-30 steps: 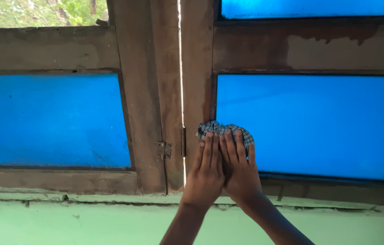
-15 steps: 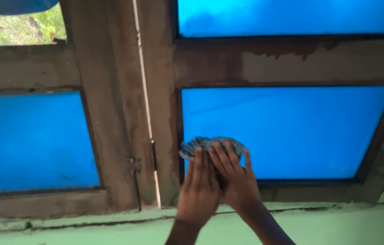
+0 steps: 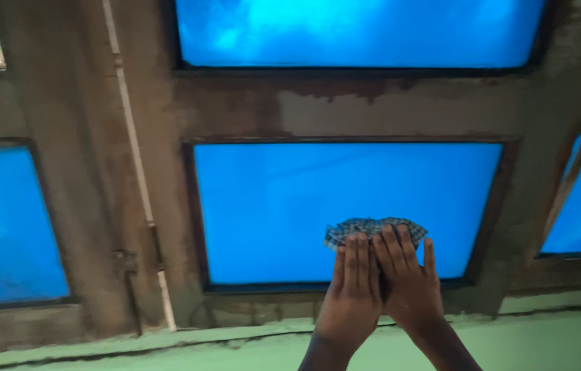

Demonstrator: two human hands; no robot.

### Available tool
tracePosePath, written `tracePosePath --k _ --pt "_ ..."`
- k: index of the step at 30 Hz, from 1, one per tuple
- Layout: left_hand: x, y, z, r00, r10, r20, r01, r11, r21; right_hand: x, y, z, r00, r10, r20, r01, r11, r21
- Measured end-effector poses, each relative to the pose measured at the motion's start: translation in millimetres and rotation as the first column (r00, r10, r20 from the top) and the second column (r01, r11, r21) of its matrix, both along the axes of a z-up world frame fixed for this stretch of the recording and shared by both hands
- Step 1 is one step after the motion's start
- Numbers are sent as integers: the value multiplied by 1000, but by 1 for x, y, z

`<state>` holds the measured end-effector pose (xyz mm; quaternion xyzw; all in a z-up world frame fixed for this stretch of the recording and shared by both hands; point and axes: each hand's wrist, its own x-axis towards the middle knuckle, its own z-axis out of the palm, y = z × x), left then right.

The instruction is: The person cleans the blue glass panes of a wooden window frame using a cloth and water. They dip the cloth into a pink bucket, wring it out, and wipe the glass surfaces repeatedly. The person switches between a red cloth and a checkered cloth during the process.

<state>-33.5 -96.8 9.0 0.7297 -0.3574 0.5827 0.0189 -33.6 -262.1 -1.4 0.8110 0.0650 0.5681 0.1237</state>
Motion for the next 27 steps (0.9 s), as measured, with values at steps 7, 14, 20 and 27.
tracePosePath --k 7,14,20,27 --pt "-17 -101 6 996 -15 92 12 999 40 -29 -93 1 995 -102 17 102 995 7" --pt "-19 -108 7 945 -316 -82 305 944 -124 -35 -87 8 996 32 79 -36 998 45" --pt "28 -52 14 978 -209 -13 208 976 -63 -13 -16 32 858 -513 32 504 828 -247" --pt "50 120 49 1000 0 -13 -2 986 -165 37 140 70 934 350 -72 -343 935 87"
